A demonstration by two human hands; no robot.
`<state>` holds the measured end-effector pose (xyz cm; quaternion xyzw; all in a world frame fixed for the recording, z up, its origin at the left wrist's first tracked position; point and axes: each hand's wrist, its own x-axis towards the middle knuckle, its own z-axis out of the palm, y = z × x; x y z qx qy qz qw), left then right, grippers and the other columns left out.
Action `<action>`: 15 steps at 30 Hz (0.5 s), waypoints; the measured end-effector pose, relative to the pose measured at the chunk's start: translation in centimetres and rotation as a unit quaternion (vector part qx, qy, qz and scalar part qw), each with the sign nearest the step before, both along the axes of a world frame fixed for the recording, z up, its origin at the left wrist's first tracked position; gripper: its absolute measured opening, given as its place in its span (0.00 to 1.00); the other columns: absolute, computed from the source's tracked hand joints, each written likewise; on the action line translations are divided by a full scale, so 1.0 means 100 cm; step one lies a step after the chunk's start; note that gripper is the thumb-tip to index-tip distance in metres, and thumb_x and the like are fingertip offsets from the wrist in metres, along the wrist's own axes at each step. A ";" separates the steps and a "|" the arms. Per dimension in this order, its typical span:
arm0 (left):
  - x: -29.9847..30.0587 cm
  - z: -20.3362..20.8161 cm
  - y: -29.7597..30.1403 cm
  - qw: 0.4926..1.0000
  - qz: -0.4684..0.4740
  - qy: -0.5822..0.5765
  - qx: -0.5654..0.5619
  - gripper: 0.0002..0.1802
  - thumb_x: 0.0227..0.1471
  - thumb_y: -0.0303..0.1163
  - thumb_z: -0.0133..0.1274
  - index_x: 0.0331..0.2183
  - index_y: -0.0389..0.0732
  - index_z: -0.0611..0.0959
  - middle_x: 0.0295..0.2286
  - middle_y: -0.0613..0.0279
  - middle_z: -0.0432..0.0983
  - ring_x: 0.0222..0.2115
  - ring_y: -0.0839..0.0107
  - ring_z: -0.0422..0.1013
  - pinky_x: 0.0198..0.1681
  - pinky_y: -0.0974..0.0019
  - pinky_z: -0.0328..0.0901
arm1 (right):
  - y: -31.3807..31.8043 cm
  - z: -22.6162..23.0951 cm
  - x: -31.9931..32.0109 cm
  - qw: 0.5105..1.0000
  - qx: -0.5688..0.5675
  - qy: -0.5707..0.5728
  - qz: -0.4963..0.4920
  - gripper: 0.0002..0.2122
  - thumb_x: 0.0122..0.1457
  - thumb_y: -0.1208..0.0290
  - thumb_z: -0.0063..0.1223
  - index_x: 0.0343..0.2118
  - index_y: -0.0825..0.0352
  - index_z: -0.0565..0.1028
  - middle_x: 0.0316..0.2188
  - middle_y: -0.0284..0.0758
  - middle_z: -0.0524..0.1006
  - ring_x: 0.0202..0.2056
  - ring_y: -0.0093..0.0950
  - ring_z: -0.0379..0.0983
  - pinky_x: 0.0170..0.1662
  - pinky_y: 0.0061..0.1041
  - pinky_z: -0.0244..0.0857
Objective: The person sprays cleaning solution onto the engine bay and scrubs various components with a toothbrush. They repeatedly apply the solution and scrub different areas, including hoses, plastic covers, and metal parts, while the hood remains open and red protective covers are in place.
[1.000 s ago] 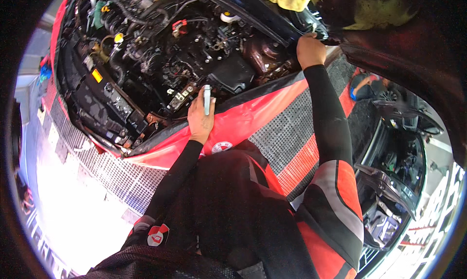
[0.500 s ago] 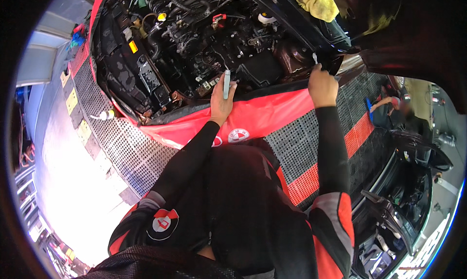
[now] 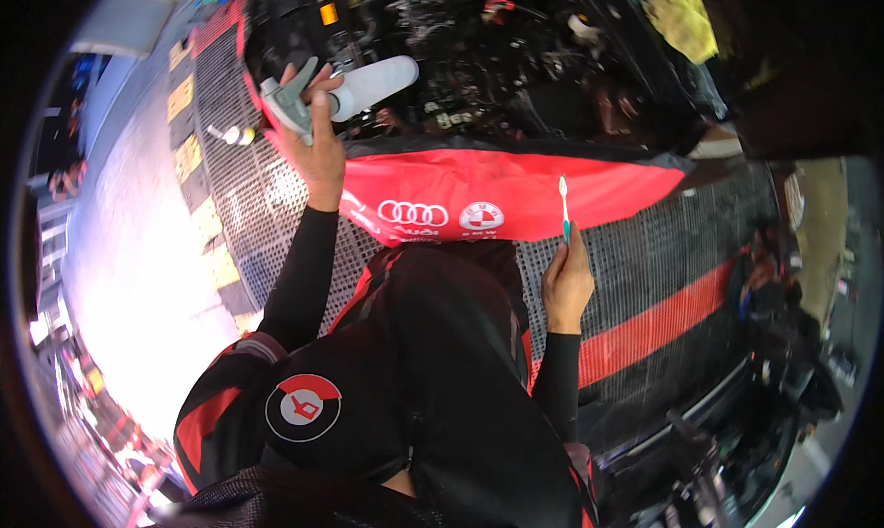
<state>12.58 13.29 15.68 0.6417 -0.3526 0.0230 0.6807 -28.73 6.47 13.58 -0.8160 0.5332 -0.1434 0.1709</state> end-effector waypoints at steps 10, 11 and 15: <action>-0.091 0.032 0.190 0.981 0.147 0.099 0.080 0.26 0.68 0.26 0.58 0.63 0.31 0.75 0.44 0.55 0.88 0.47 0.70 0.82 0.54 0.63 0.74 | -0.037 -0.010 0.078 0.957 0.008 -0.123 0.261 0.16 0.75 0.70 0.50 0.60 0.72 0.75 0.48 0.52 0.82 0.46 0.49 0.82 0.50 0.39 0.75; -0.110 0.032 0.208 0.975 0.161 0.114 0.098 0.26 0.67 0.27 0.60 0.63 0.32 0.76 0.43 0.56 0.89 0.45 0.71 0.83 0.53 0.64 0.74 | -0.040 -0.012 0.082 0.956 0.025 -0.109 0.273 0.16 0.75 0.69 0.50 0.59 0.72 0.76 0.46 0.52 0.82 0.45 0.49 0.81 0.49 0.39 0.74; -0.163 0.019 0.278 0.948 0.210 0.192 0.144 0.27 0.68 0.30 0.59 0.64 0.32 0.76 0.47 0.57 0.86 0.46 0.74 0.83 0.51 0.65 0.76 | -0.039 -0.017 0.115 0.948 0.099 -0.139 0.269 0.15 0.77 0.62 0.51 0.49 0.73 0.76 0.34 0.41 0.80 0.35 0.34 0.78 0.40 0.34 0.71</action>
